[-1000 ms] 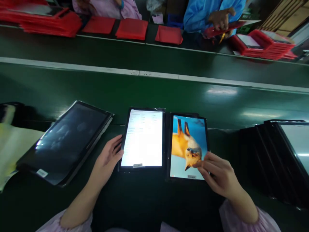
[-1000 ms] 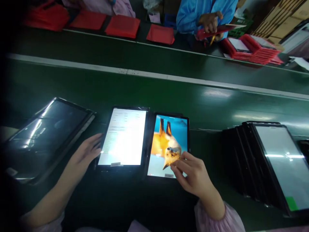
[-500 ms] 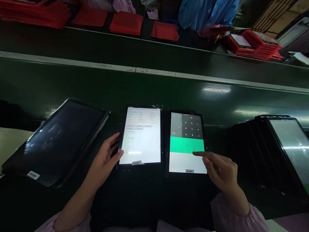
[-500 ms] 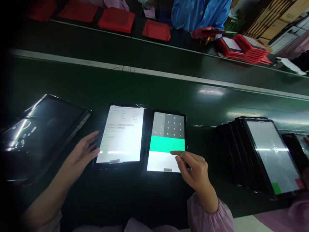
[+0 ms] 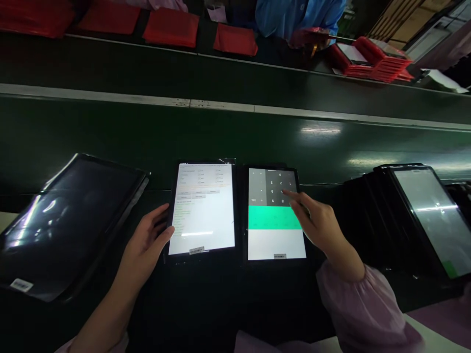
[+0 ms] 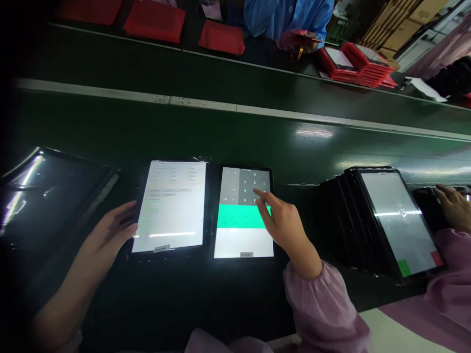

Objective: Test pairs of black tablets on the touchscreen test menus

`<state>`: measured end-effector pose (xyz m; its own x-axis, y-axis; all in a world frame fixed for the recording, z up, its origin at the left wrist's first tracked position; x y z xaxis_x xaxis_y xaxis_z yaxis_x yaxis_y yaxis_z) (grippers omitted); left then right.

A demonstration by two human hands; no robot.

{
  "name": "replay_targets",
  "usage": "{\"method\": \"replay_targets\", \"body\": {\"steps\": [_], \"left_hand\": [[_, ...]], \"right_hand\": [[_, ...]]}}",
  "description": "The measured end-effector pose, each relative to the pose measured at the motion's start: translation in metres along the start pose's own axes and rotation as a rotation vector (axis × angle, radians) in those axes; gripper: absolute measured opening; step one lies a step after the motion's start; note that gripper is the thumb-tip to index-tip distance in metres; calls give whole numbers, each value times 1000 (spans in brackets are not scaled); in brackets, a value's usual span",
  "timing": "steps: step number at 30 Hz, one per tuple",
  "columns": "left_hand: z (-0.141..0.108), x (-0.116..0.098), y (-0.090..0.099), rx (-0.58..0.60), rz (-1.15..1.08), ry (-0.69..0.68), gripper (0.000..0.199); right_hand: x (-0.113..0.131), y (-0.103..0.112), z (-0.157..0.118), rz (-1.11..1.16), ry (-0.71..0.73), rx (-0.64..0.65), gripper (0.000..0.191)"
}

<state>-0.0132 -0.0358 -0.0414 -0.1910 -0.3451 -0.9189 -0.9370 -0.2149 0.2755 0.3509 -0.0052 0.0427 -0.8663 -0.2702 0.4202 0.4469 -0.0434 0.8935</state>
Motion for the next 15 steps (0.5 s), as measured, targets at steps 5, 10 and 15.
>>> {"method": "replay_targets", "body": {"steps": [5, 10, 15], "left_hand": [[1, -1, 1, -50, 44, 0, 57], [3, -1, 2, -71, 55, -37, 48], [7, -5, 2, -96, 80, -24, 44]], "right_hand": [[-19, -19, 58, -96, 11, 35, 47], [-15, -19, 56, -153, 68, 34, 52], [-4, -13, 26, -172, 124, 44, 51]]}}
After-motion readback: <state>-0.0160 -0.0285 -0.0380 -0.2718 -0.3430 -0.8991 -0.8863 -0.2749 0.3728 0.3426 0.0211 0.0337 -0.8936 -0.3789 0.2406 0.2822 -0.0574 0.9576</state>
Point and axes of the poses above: each hand's wrist, its own z-axis towards the middle knuckle, its own y-axis out of the back of the hand, x = y × z, the point moved 4 cm from there along z, towards the middle knuckle, and after that the axes turned 5 degrees about -y, right-handed, at the moved point
